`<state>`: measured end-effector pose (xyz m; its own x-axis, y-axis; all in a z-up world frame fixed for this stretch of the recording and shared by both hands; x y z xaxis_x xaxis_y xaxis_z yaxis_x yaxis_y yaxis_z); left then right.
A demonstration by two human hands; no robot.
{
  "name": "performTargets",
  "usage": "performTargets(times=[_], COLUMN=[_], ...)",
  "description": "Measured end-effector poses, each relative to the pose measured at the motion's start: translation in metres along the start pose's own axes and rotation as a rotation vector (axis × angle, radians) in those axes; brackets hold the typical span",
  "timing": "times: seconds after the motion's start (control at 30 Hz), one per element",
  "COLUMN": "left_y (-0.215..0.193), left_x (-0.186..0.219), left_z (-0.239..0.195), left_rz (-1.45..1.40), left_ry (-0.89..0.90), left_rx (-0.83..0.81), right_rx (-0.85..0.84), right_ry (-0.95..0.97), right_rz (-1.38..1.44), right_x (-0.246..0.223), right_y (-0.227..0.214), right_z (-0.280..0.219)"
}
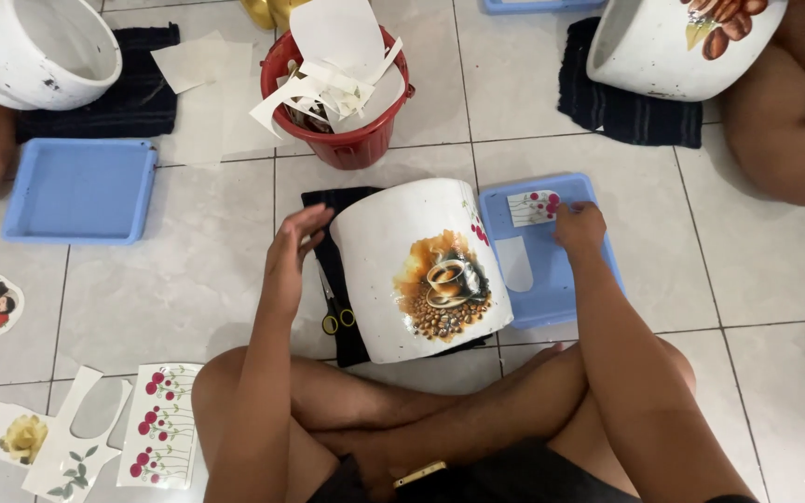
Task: The person applies a cherry-themed decorative sticker to a white ceramic object. They smooth the sticker with their fingers, peel off the backing, and then use a metal tool to press the edges and remove air bubbles.
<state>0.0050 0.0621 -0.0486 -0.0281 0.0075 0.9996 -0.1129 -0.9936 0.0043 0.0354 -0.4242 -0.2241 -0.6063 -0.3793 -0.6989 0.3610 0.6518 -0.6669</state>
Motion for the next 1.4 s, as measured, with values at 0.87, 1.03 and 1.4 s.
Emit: performTargets(times=[0.87,1.03,1.4], left_y=[-0.045,-0.035,0.012], left_x=[-0.057,-0.058,0.003], left_z=[-0.101,-0.103,-0.089], left_rz=[-0.307,-0.343,-0.104], left_ry=[-0.217,-0.169,0.212], left_rx=[0.184,0.205,0.048], right_rx=[-0.193,-0.177,-0.182], right_ry=[0.071,0.065,-0.052], right_rz=[0.135,0.203,0.638], right_x=[-0.003,-0.013,-0.096], right_y=[0.028,-0.002,-0.102], right_z=[-0.017,-0.052,-0.143])
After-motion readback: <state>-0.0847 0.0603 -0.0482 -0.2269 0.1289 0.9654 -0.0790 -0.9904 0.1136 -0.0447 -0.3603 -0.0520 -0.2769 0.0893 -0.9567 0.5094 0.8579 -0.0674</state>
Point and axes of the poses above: each hand's wrist, its own z-axis towards the middle knuckle, its own y-axis out of the palm, x = y × z, the point moved 6 cm from there along z, towards the middle knuckle, and after that the axes turned 1 degree about -y, right-handed, at the moved point
